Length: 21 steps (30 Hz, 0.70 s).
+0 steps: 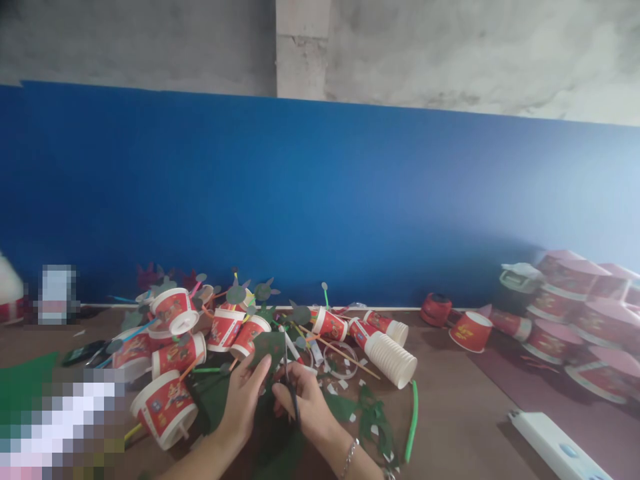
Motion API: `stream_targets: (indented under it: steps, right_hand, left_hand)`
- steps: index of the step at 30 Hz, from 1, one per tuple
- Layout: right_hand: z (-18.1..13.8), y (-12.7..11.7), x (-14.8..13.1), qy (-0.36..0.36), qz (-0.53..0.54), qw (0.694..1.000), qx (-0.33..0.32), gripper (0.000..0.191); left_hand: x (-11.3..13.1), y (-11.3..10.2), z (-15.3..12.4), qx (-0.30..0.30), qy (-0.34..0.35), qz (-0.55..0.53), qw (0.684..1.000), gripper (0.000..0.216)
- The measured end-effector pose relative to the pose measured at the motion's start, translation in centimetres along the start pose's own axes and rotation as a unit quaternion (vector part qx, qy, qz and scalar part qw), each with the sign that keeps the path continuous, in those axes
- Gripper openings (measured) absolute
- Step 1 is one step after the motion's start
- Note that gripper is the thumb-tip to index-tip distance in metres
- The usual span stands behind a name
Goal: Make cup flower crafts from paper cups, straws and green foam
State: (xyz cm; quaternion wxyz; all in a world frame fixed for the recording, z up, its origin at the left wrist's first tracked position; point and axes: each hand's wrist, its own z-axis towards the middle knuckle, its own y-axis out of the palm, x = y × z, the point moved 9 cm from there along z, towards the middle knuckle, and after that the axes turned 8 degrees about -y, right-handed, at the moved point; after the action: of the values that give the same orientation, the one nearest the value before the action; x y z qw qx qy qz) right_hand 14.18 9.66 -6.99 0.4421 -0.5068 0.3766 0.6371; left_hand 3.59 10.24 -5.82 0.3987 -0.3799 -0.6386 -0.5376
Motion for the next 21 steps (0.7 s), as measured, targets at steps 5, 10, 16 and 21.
stream_targets:
  steps: [5, 10, 16, 21]
  right_hand:
    - [-0.2, 0.4, -0.4, -0.013, -0.003, 1.0, -0.002, 0.035]
    - [-0.1, 0.3, -0.7, -0.02, -0.018, 1.0, 0.009, 0.038]
    - [-0.3, 0.3, -1.2, -0.028, -0.021, 0.999, 0.017, 0.038]
    - [-0.4, 0.4, -1.6, -0.042, -0.02, 0.999, 0.021, 0.037]
  left_hand:
    - [0.3, 0.1, -0.2, 0.005, 0.013, 0.016, 1.0, 0.029]
    - [-0.1, 0.6, -0.3, -0.024, 0.009, 0.028, 0.999, 0.032]
    - [-0.7, 0.6, -0.1, -0.042, 0.009, 0.044, 0.998, 0.032]
    - [-1.2, 0.5, 0.2, -0.045, 0.001, 0.044, 0.998, 0.031]
